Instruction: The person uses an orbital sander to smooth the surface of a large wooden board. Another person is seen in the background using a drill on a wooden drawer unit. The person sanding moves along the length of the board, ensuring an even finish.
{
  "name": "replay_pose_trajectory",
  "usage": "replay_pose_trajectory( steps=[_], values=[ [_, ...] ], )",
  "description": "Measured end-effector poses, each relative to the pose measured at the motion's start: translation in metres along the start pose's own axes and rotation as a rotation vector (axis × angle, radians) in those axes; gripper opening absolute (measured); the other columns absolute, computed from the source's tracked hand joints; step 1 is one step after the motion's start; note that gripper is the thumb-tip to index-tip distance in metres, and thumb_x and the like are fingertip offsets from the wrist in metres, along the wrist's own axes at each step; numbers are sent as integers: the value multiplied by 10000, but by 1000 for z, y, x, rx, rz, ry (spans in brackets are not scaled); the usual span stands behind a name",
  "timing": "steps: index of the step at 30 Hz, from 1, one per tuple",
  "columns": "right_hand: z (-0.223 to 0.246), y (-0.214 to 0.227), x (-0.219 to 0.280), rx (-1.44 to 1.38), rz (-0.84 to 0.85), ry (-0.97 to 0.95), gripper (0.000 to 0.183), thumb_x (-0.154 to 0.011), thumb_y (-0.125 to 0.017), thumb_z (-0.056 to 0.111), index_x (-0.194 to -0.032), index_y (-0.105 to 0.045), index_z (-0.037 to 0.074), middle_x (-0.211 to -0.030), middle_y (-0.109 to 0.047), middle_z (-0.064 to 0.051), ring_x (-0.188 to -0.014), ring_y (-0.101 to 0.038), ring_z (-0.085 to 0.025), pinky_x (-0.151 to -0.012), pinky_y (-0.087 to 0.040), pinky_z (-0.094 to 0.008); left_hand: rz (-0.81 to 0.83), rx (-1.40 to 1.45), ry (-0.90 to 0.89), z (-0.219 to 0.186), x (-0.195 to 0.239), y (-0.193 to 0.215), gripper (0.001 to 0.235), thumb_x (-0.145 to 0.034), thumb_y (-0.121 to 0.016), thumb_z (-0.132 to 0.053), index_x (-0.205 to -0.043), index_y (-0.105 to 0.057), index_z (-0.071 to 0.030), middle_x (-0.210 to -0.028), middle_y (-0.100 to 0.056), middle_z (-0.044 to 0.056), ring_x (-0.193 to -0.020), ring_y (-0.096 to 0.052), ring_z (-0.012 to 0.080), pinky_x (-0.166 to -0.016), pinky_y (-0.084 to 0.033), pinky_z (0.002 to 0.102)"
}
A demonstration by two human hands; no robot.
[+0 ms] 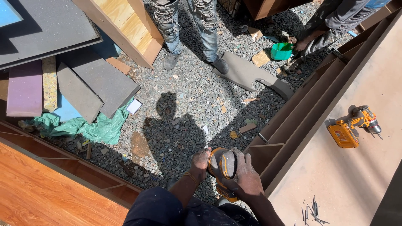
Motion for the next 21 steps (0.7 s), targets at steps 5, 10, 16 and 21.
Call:
replay_pose_trajectory(
  steps=[5, 10, 16, 21],
  values=[
    [10, -6, -5, 10, 17, 3, 1027, -667, -662, 657, -1555, -293, 295, -1334, -457, -64, -1139, -632, -443, -865, -542, -601, -25, -638, 13, -1, -40, 26, 419, -1053, -551, -256, -1444, -630, -130, -1286, -713, 2, -1149, -660, 81, -887, -529, 269],
    [25, -12, -10, 23, 21, -36, 995, -686, -741, 549, -1545, -307, 297, -1405, -439, -42, -1133, -634, -450, -847, -544, -597, -143, -100, 81, -56, 30, -15, 317, -888, -717, -66, -1189, -785, 4, -1040, -768, 118, -859, -717, 250, -696, -531, 376],
    [40, -19, -12, 47, 26, -16, 939, -715, -772, 552, -1506, -342, 287, -1360, -459, -30, -1152, -623, -419, -858, -536, -588, 51, 125, -86, -37, -31, 23, 104, -798, -728, 96, -902, -723, 105, -1054, -723, 258, -924, -718, 379, -820, -598, 507],
    [63, -15, -6, 39, 48, -57, 946, -724, -760, 580, -1533, -337, 327, -1391, -475, -27, -1220, -599, -406, -947, -509, -572, 28, -60, -101, -86, 16, -4, 219, -858, -666, 60, -1053, -764, 81, -946, -743, 175, -802, -706, 306, -753, -597, 400]
  ],
)
Point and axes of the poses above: each hand's wrist, its own x-axis away from the middle knuckle, its own y-axis out of the back of the hand, z = x × y, the point moved 10 cm from there along -x, towards the middle knuckle
